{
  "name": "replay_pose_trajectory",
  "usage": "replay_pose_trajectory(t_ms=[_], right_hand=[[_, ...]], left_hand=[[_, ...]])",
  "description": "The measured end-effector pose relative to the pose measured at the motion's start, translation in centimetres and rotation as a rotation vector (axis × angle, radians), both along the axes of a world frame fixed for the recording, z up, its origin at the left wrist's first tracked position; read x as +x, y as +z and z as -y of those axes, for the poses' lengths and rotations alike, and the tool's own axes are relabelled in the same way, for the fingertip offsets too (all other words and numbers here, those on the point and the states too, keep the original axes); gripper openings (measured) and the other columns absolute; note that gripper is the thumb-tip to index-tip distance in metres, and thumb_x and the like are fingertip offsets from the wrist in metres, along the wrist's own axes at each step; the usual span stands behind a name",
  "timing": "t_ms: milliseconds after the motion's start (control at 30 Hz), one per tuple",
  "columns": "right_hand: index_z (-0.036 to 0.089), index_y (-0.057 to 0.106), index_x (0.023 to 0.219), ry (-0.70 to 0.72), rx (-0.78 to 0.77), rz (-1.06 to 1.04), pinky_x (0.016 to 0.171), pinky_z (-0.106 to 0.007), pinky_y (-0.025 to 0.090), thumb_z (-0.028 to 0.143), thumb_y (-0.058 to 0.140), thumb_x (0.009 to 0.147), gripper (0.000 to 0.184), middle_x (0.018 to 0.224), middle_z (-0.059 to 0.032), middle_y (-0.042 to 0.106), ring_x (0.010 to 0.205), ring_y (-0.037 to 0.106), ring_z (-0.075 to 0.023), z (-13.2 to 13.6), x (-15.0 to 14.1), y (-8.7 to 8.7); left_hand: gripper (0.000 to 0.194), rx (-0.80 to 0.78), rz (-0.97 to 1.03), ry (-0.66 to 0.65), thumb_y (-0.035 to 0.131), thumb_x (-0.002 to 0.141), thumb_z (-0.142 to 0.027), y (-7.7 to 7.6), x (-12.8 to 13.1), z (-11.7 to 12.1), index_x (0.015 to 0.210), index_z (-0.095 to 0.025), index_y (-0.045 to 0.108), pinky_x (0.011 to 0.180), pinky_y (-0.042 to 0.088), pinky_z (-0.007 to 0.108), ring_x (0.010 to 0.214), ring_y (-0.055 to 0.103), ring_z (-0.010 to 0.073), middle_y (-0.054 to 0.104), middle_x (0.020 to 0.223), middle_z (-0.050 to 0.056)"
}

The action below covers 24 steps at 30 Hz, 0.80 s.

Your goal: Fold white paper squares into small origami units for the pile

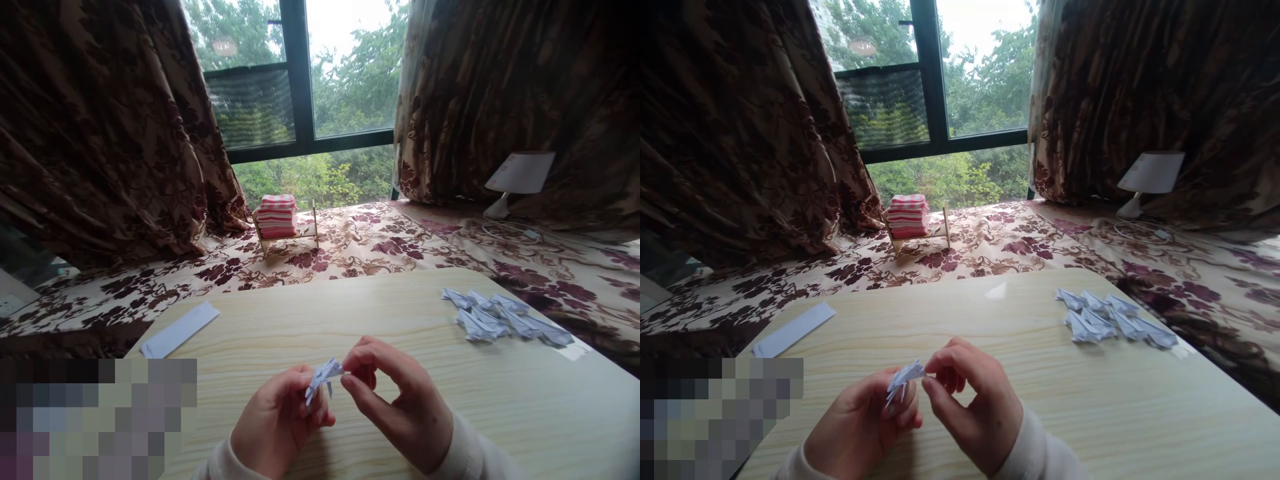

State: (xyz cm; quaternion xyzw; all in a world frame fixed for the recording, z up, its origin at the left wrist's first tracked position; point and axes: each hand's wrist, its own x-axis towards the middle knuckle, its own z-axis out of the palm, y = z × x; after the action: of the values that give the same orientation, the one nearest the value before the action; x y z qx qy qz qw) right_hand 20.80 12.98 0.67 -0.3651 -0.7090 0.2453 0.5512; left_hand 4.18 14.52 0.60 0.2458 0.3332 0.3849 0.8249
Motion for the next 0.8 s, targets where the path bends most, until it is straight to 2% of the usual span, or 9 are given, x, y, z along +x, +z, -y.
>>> replay_pose_trajectory(t_ms=[167,333,433,567,700,800], right_hand=[[0.018,0.054,0.076,0.026,-0.018,-0.002,0.052,-0.023,0.041,0.008,0.054,0.078,0.01,0.064,0.0017,0.049,0.057,0.047,-0.0103,0.1,-0.1,0.0],[0.017,0.054,0.073,0.032,-0.048,0.01,0.052,-0.024,0.04,0.01,0.052,0.081,0.011,0.062,0.0011,0.049,0.055,0.046,-0.0104,0.1,-0.1,-0.1],[0.018,0.053,0.07,-0.002,-0.061,0.037,0.051,-0.024,0.041,0.011,0.052,0.082,0.014,0.062,0.0012,0.05,0.055,0.046,-0.0106,-0.2,0.1,-0.2],[0.019,0.056,0.084,-0.083,-0.003,0.014,0.053,-0.024,0.044,0.011,0.051,0.083,0.009,0.07,-0.0001,0.054,0.059,0.05,-0.011,-0.4,0.5,-0.3],[0.018,0.055,0.084,-0.116,-0.02,0.043,0.055,-0.025,0.045,0.014,0.052,0.083,0.006,0.073,-0.0021,0.058,0.064,0.054,-0.0128,-0.2,0.5,-0.2],[0.018,0.056,0.079,-0.1,-0.074,0.056,0.053,-0.025,0.045,0.016,0.053,0.082,0.004,0.07,-0.0021,0.06,0.061,0.054,-0.0127,-0.1,0.2,-0.1]], left_hand=[[0.018,0.018,-0.03,0.003,0.067,0.061,-0.022,0.1,0.1,0.1,0.049,-0.014,0.056,0.06,0.046,0.029,0.049,0.045,0.0117,0.041,0.046,-0.003],[0.025,0.114,-0.135,0.074,0.068,0.063,-0.029,-0.5,-0.2,-0.2,0.048,-0.015,0.054,0.061,0.046,0.028,0.052,0.047,0.0125,0.043,0.048,-0.002],[0.029,0.283,-0.307,0.15,0.063,0.069,-0.036,-0.7,-0.7,-0.4,0.051,-0.016,0.052,0.063,0.043,0.027,0.056,0.048,0.0138,0.045,0.051,-0.002],[0.028,0.545,-0.621,0.275,0.058,0.076,-0.036,-0.1,-1.0,-0.2,0.056,-0.017,0.054,0.06,0.035,0.023,0.059,0.042,0.0124,0.047,0.056,-0.002],[0.03,0.636,-0.766,0.274,0.055,0.078,-0.036,0.6,-0.8,0.1,0.055,-0.018,0.05,0.055,0.032,0.023,0.058,0.039,0.0126,0.042,0.054,-0.003],[0.028,0.686,-0.801,0.25,0.052,0.081,-0.033,0.7,-0.7,0.2,0.057,-0.018,0.053,0.054,0.032,0.022,0.056,0.038,0.0121,0.041,0.054,-0.004]])
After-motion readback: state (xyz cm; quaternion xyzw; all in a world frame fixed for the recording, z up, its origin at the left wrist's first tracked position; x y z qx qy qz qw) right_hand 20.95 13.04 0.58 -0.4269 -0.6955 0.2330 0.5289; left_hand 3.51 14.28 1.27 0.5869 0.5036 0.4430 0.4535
